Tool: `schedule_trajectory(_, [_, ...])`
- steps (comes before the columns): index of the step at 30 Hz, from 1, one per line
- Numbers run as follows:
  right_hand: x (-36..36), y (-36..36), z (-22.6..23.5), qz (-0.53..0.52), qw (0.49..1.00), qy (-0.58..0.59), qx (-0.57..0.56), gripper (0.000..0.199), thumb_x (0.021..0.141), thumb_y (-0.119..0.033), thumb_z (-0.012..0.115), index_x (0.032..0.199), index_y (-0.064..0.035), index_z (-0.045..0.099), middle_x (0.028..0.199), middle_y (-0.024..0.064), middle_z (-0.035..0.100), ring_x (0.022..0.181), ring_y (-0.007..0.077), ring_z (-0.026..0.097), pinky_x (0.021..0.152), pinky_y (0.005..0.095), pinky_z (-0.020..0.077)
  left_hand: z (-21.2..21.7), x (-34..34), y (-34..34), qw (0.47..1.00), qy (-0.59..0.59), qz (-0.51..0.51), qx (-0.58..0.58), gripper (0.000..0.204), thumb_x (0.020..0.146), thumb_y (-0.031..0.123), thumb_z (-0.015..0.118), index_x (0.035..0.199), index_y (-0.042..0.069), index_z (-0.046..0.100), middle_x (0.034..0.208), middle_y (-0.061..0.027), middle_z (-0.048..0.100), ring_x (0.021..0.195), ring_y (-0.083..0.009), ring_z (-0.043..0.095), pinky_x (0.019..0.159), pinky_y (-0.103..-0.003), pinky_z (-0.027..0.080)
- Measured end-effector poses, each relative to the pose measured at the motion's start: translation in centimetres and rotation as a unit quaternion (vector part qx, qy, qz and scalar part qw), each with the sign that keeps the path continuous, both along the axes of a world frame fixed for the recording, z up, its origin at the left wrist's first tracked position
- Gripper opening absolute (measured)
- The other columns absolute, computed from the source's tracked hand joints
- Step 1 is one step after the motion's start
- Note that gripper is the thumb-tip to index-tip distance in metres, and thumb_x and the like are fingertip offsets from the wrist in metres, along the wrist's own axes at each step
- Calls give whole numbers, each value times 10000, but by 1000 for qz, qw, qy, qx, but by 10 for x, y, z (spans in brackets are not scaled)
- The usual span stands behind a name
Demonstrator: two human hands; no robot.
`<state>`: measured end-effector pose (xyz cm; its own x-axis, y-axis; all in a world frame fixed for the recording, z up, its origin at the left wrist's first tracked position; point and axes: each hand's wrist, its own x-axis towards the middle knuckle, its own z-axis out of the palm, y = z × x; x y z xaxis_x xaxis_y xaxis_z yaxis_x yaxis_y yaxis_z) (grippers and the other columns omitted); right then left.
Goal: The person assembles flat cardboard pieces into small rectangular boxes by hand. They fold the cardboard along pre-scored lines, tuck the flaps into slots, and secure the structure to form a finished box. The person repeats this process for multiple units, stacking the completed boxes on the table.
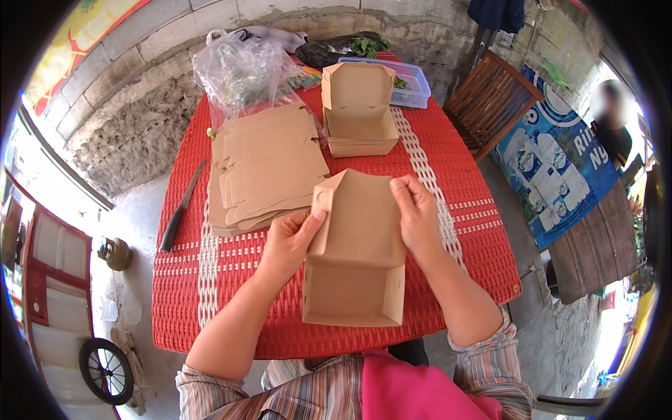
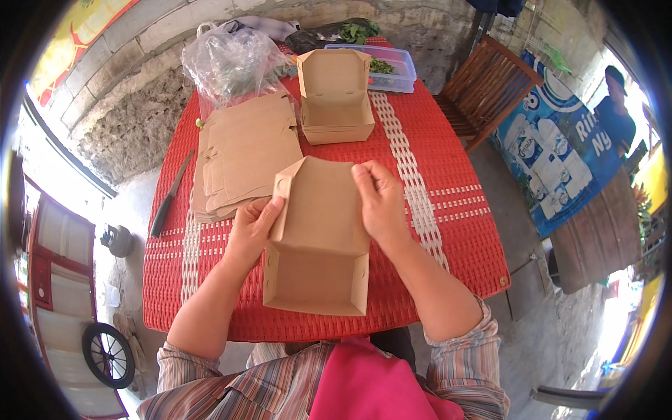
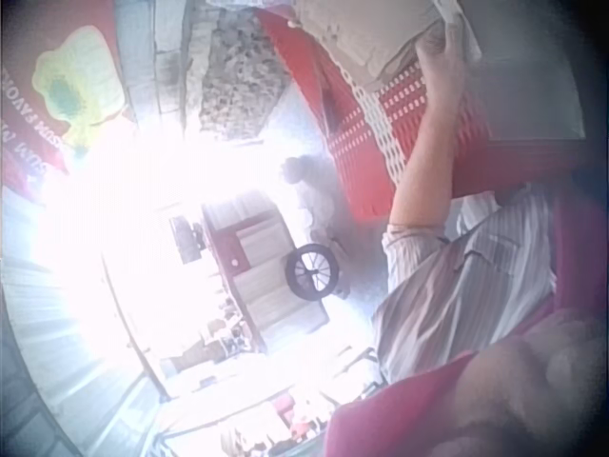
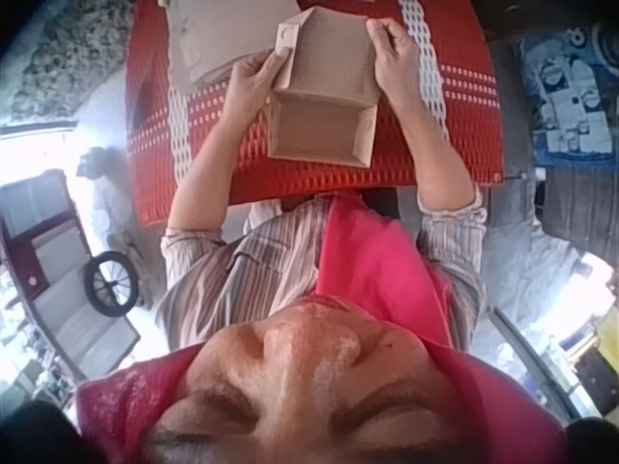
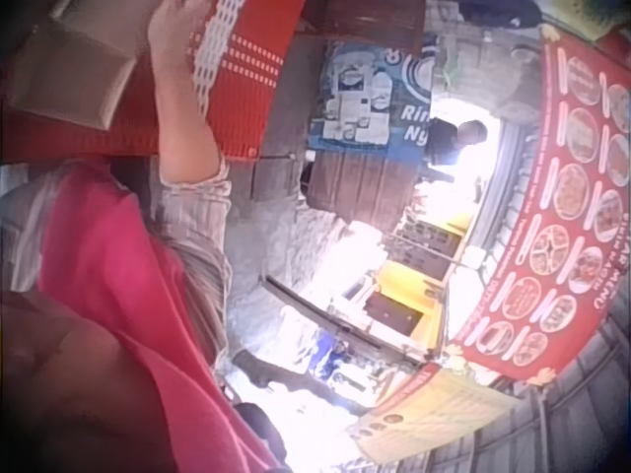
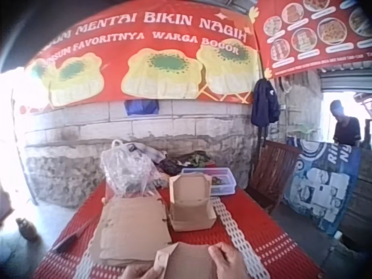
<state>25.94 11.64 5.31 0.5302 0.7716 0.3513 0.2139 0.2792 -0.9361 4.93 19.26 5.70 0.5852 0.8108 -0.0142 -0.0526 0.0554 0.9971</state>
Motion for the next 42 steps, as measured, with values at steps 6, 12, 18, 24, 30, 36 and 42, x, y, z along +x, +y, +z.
schedule_trajectory(6, [22,3,-8,12,998,65,5,270,1039,-195,548,828,-33,596,705,-79,475,667,19,392,597,216,336,-11,-2,6,991,63,-66,94,291,1047,248,576,1010,-19,686,859,41,648,790,-19,524,700,-223,446])
schedule_trajectory(12, [30,-1,7,122,971,153,-135,291,1048,-233,521,886,-19,635,761,-46,585,716,39,506,657,236,417,-9,-3,2,989,31,-23,146,338,1053,263,561,835,6,584,708,62,460,700,-45,368,600,-247,357])
schedule_trajectory(18, [38,6,-9,-31,975,-217,-26,295,1048,-250,523,974,-3,667,780,75,640,730,193,603,734,354,487,1,-5,7,988,51,-94,111,323,1041,236,573,820,0,567,696,62,453,697,-41,380,590,-256,359])
schedule_trajectory(24, [25,-7,23,57,953,-297,-36,300,1046,-254,528,1011,-7,695,865,108,670,836,235,631,803,359,487,9,-11,-2,973,68,-170,141,315,1020,221,599,815,-18,587,675,25,462,683,-57,403,582,-268,373])
schedule_trajectory(30, [20,-20,27,212,965,-90,-123,299,1038,-263,580,894,-12,655,774,-50,556,758,63,490,696,254,428,21,-13,-3,961,111,-206,149,328,1012,248,624,830,-24,608,687,15,489,675,-66,442,590,-275,406])
schedule_trajectory(36, [30,-19,18,268,957,-16,-107,293,1046,-275,571,896,-34,644,767,-59,554,779,46,497,713,264,454,13,-9,-1,968,53,-232,82,280,1023,238,613,907,-10,670,737,44,557,696,-36,475,611,-245,422])
schedule_trajectory(42, [30,-10,14,51,992,-106,52,260,1075,-259,491,1244,-64,522,1102,72,596,1067,159,569,950,310,454,2,-4,4,996,-3,1,84,228,1040,196,575,876,55,647,770,66,564,699,-8,478,611,-221,410])
